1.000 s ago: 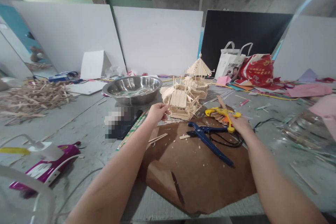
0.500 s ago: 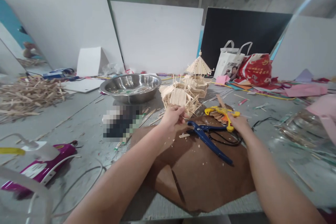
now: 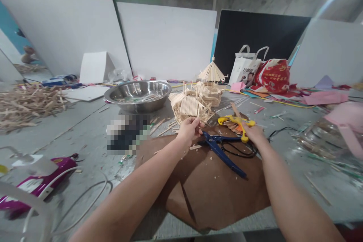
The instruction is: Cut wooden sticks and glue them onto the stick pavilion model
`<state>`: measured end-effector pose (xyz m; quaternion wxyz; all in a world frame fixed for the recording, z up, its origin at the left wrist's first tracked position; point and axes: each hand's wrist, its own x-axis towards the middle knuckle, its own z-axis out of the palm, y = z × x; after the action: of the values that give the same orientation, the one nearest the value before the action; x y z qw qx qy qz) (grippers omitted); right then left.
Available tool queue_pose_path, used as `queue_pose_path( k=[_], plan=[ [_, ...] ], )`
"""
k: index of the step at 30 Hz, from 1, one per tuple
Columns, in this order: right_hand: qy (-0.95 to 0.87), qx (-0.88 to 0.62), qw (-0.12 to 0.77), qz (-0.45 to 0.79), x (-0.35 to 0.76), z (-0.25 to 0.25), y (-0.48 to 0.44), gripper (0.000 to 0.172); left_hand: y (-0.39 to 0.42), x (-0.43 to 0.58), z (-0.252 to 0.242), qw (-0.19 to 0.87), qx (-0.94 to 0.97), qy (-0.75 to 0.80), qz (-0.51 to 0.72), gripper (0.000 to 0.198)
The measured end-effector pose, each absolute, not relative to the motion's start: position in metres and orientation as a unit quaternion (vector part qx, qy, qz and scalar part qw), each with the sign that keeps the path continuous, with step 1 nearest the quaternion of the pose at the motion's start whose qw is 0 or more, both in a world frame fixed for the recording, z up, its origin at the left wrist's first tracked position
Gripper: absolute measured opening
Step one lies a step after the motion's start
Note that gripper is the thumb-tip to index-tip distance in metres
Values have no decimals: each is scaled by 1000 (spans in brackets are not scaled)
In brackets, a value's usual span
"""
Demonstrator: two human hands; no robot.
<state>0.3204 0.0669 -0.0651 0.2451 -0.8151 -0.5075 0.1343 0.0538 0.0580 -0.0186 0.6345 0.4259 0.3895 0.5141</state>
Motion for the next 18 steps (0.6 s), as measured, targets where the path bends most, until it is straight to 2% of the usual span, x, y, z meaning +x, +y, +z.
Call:
queue_pose_path(
  k=[8,18],
  plan=[
    [-508,-830,199,115,319,-62,66,60,71,57,-8,679,378,386,497,15],
    [-505,-832,200,113,319,-63,66,59,77,53,-15,702,370,373,481,14]
  ],
)
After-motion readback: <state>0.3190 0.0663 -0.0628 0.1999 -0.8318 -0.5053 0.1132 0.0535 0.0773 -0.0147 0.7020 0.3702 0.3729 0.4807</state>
